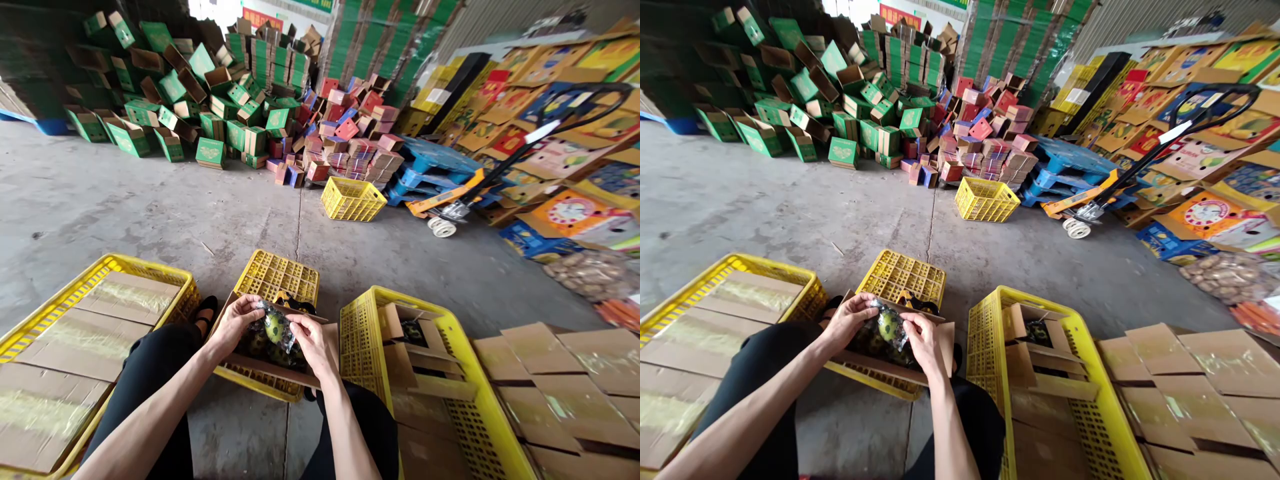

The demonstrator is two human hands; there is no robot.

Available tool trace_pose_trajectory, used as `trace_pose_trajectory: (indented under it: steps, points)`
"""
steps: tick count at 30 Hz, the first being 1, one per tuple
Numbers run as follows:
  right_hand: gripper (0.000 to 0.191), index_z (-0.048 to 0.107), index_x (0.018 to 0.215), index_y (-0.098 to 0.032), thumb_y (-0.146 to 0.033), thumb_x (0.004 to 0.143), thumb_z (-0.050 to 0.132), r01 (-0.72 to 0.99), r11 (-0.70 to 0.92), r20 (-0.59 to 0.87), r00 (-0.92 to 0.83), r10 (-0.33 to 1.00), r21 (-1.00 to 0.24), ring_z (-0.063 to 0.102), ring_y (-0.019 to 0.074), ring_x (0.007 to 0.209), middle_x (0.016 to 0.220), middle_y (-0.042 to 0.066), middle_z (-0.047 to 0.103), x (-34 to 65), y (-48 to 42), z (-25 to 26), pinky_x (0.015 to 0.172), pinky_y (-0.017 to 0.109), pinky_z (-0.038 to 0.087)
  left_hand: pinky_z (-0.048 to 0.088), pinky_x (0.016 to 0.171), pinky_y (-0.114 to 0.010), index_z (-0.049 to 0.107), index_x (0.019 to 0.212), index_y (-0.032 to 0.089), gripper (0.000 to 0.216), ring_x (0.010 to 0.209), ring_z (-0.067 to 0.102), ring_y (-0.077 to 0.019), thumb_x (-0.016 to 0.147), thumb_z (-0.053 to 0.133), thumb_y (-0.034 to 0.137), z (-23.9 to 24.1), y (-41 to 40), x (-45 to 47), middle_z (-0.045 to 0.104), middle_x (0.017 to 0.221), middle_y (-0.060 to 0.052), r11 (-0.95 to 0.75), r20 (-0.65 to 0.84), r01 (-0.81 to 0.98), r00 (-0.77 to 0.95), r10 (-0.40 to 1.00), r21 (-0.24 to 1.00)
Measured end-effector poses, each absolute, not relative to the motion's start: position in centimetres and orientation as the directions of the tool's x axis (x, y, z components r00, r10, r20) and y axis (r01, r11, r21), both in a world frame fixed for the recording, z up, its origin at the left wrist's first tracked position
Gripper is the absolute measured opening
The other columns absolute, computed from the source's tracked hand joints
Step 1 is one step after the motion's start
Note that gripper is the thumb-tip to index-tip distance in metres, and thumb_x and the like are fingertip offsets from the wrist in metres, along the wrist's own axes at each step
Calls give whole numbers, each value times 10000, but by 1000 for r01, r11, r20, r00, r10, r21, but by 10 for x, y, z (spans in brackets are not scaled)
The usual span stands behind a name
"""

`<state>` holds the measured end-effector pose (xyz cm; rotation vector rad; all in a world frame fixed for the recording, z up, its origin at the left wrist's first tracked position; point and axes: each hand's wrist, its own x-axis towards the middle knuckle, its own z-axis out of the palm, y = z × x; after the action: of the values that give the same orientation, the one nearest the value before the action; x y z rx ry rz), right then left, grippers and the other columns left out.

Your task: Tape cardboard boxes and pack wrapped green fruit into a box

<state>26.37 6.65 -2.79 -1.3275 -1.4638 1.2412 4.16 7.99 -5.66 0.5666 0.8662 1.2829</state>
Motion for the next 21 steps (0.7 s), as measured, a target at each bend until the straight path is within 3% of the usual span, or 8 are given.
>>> trace_pose_trajectory:
  steps: [4, 8, 10, 13, 16, 21]
  points:
    - [281, 796, 1028, -233, -450, 950, 636, 263, 84, 44, -151, 988, -961, 699, 226, 943, 1018, 71, 757, 268, 66, -24, 863, 339, 579, 555, 836, -262, 752, 1096, 196, 508, 900, 726, -165, 673, 979, 362, -57, 79, 37, 785, 1023, -47, 294, -314, -546, 58, 948, 785]
    - [303, 796, 1082, -246, -461, 994, 601, 286, 153, 121, -128, 984, -946, 689, 217, 944, 1012, 66, 725, 274, 62, -19, 850, 323, 577, 588, 916, -370, 720, 1220, 209, 574, 1100, 736, -268, 780, 891, 535, -53, 75, 33, 731, 1302, -136, 459, -395, -421, 235, 888, 783]
    - [318, 796, 1096, -248, -474, 1009, 590, 284, 179, 149, -124, 981, -942, 686, 219, 952, 1013, 70, 714, 274, 60, -18, 844, 320, 577, 593, 940, -408, 714, 1224, 199, 587, 1147, 731, -311, 804, 857, 583, -51, 73, 33, 708, 1342, -164, 526, -426, -354, 325, 845, 774]
    - [328, 800, 1115, -252, -482, 1021, 585, 267, 195, 153, -168, 974, -944, 685, 212, 935, 1031, 75, 714, 268, 56, -15, 816, 312, 578, 604, 934, -418, 679, 1288, 205, 645, 1094, 759, -322, 827, 813, 636, -47, 70, 37, 730, 1280, -168, 584, -444, -337, 408, 798, 739]
    - [273, 822, 1079, -272, -439, 1016, 616, 279, 235, 138, -326, 935, -931, 686, 206, 945, 1017, 59, 735, 262, 54, -12, 875, 326, 567, 618, 911, -412, 626, 1353, 228, 688, 1003, 784, -297, 852, 761, 679, -45, 69, 39, 739, 1251, -158, 585, -417, -420, 429, 802, 694]
    - [185, 836, 1022, -302, -362, 988, 664, 262, 261, 112, -474, 874, -929, 676, 235, 1136, 1019, 39, 774, 261, 53, -8, 1042, 380, 513, 631, 895, -399, 620, 1265, 225, 585, 874, 782, -223, 830, 853, 538, -45, 72, 38, 736, 1252, -126, 524, -414, -441, 326, 850, 728]
